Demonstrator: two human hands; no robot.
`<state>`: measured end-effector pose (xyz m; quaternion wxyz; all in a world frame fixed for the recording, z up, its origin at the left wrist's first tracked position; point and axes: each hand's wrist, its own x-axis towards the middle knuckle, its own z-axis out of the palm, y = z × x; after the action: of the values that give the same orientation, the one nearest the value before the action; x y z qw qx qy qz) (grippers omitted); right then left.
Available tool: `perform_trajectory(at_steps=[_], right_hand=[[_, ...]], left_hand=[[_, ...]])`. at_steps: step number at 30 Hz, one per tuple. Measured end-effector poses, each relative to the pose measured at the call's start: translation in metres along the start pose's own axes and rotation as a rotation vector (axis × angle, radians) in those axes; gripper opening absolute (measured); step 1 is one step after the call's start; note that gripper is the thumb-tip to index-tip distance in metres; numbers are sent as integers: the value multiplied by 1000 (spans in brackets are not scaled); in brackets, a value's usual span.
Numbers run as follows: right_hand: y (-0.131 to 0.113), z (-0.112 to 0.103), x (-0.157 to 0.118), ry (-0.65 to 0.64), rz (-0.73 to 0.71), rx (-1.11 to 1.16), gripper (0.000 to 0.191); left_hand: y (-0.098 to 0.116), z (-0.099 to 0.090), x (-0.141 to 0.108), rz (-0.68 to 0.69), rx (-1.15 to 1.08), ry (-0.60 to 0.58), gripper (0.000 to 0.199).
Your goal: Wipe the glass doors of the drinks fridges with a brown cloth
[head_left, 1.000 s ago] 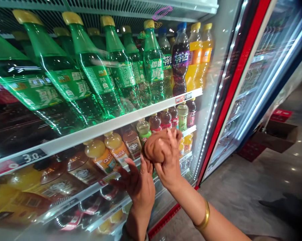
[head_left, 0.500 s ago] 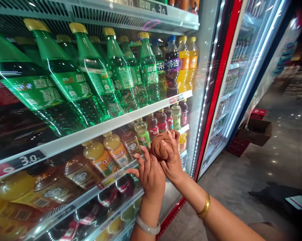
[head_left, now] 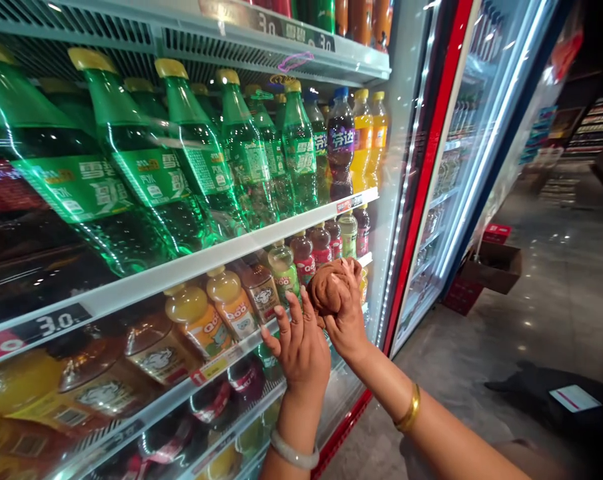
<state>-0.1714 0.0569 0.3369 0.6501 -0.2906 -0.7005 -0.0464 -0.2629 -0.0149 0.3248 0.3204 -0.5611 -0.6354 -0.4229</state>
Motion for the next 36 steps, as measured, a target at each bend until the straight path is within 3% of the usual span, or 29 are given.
perform_trajectory(at_steps=[15,20,24,30,36], right_hand=[[-3,10,-30,-4,76,15,71],[-7,11,-31,25,86,10,69],[-13,7,-43,-37,84,21,68],[-21,10,-68,-56,90,20,71],[-17,5,-68,-115,63,20,71]], left_hand=[[-7,-7,-3,104,71,-10,66],[-6,-9,-1,84,45,-17,61],[-9,-13,-3,97,40,-6,60],[-23,-13,-20,55,25,-46,62],[-23,-9,-29,3,23,-80,66]])
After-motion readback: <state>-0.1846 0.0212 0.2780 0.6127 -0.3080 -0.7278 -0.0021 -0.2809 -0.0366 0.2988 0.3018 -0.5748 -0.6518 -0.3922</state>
